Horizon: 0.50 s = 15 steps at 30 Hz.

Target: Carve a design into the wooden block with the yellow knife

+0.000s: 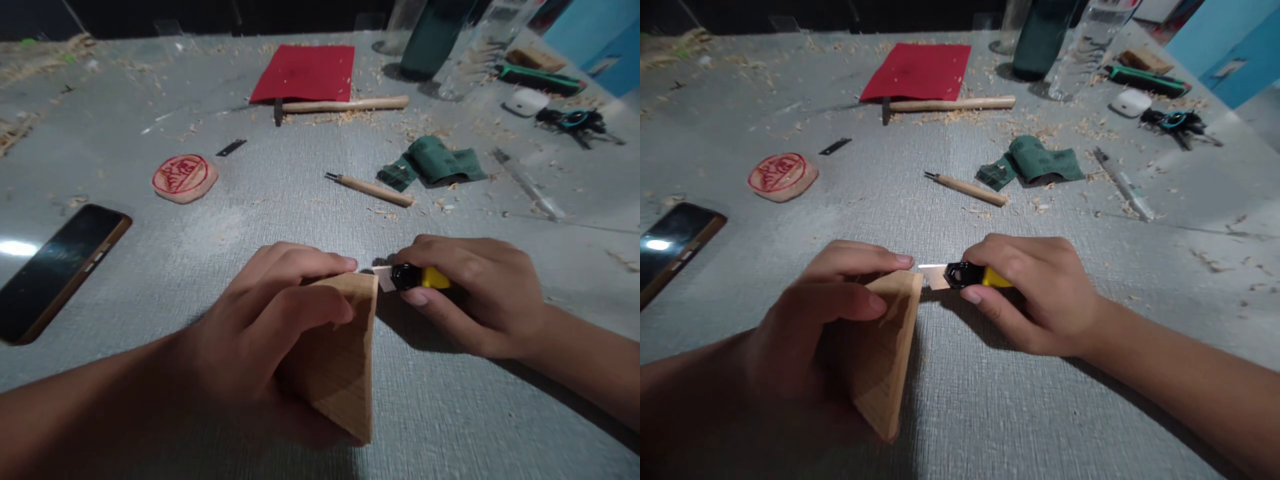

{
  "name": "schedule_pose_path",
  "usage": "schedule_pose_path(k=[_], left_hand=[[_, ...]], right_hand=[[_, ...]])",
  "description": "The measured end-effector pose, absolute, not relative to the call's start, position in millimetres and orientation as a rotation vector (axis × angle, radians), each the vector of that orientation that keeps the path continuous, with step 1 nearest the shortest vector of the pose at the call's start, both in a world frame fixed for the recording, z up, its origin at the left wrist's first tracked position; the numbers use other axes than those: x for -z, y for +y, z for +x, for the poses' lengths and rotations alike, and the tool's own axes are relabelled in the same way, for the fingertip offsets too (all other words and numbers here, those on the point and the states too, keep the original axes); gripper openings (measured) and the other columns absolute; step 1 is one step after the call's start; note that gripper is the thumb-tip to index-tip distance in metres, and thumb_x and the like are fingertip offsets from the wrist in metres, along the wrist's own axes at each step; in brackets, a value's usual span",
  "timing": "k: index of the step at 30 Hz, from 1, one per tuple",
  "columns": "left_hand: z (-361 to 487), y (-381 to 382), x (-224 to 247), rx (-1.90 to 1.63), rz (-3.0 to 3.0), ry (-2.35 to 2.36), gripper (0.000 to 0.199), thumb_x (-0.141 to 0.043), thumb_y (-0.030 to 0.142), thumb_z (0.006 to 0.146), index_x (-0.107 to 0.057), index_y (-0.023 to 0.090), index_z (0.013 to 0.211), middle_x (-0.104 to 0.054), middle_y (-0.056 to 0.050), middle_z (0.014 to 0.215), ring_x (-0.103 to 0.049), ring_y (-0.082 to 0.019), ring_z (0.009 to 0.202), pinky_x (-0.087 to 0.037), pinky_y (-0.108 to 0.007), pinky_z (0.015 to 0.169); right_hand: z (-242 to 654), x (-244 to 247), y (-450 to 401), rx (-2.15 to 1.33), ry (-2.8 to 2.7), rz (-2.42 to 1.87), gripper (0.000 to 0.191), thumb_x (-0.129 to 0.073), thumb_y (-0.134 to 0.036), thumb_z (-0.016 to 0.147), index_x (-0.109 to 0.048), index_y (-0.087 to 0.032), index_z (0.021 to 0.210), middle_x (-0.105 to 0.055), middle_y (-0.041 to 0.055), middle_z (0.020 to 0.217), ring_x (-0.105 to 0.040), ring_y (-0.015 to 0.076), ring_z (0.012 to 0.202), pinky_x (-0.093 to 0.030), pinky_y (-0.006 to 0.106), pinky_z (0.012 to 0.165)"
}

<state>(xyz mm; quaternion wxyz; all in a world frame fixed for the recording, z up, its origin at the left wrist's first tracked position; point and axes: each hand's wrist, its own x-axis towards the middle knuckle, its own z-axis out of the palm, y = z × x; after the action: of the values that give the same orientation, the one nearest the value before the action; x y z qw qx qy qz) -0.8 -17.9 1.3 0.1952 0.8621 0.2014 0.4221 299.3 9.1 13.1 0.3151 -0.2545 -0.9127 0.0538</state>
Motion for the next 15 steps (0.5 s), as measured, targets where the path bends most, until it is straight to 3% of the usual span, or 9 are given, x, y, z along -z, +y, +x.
schedule_pose_path(k=[4, 15], left_hand=[[0.6, -17.9, -1.0, -1.194, 2.395, 0.548, 0.064, -0.066, 0.073, 0.104, -0.055, 0.018, 0.135, -0.065, -0.021, 0.149, -0.07, -0.031, 0.13, -0.058, -0.054, 0.105], [-1.3, -17.0, -0.5, -1.172, 2.42, 0.564, 0.073, -0.068, 0.081, 0.098, -0.054, 0.022, 0.139, -0.069, -0.02, 0.148, -0.073, -0.034, 0.126, -0.062, -0.057, 0.1]], right_hand=[[298.5, -13.3, 9.4, -0.148, -2.408, -0.66, 0.017, -0.061, -0.031, 0.112, -0.066, -0.015, 0.116, -0.08, 0.0071, 0.09, -0.074, 0.0166, 0.07, -0.057, 0.028, 0.061], [299.1, -12.6, 10.1, -0.144, -2.393, -0.651, 0.015, -0.061, -0.031, 0.112, -0.065, -0.017, 0.117, -0.079, 0.0054, 0.089, -0.074, 0.0168, 0.068, -0.057, 0.029, 0.059]])
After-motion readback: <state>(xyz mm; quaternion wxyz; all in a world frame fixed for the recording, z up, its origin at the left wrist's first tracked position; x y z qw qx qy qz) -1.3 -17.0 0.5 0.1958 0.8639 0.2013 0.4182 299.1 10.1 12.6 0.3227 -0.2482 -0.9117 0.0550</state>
